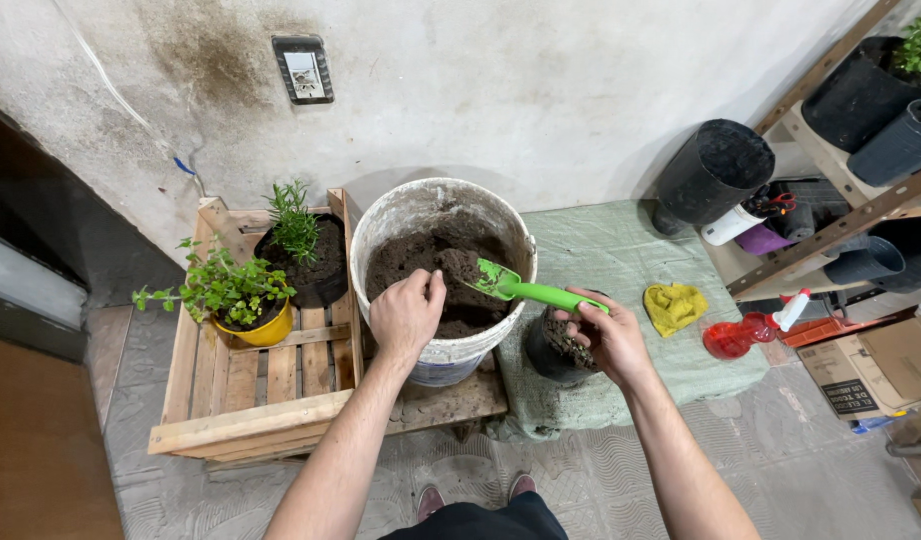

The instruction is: The person uses a green scoop to transfer soil from a large white bucket into a small black seedling bag containing a small plant, using their hands to press and level the soil.

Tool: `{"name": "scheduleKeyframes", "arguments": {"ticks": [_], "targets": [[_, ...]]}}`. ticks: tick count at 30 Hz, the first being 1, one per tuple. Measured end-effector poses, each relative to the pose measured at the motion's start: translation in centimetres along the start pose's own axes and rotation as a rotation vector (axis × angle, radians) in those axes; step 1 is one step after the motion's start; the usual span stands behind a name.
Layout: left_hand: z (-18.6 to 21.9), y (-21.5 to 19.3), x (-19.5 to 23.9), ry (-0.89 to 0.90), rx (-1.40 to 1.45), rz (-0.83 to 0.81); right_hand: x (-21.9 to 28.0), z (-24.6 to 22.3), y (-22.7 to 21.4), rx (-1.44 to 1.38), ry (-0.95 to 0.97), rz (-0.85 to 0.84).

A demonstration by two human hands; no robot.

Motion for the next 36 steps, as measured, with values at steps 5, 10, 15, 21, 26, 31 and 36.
{"name": "scheduleKeyframes", "arguments": {"ticks": [5, 10, 15, 21, 26, 31, 36], "targets": [[0.4, -0.3, -0.1, 0.020, 0.015, -0.005, 0.1, 0.1, 0.6, -0.012, -0.014, 0.003], [0.3, -0.1, 0.2, 0.005, 0.018, -0.025, 0.3, 0.3, 0.9, 0.002, -0.015, 0.009], [0.2, 0.1, 0.2, 0.017, -0.014, -0.014, 0.4, 0.6, 1.1, -0.041, -0.023, 0.014], [0.3, 0.1, 0.2, 0.023, -0.016, -0.007, 0.3, 0.8, 0.7, -0.059, -0.035, 0.025], [0.4, 0.1, 0.0, 0.010, -0.061, -0.066, 0.9, -1.0, 0.1, -0.094, -0.079, 0.017], [1.1, 0.9, 0.0, -0.019, -0.105, -0.275, 2.4, -5.3, -3.8, -0.112, -0.178, 0.056], [0.4, 1.4, -0.4, -0.088, -0.180, -0.442, 5.6, -10.7, -9.9, -0.103, -0.305, 0.112]]}}
Point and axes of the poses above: each hand's wrist, its own x-axis away from the middle knuckle, its own y-axis out of the palm, z = x × y, the point moved 8 cm from there along -x, towards the middle knuckle, and after that the axes turned 5 degrees about x, right-handed, at the moved point
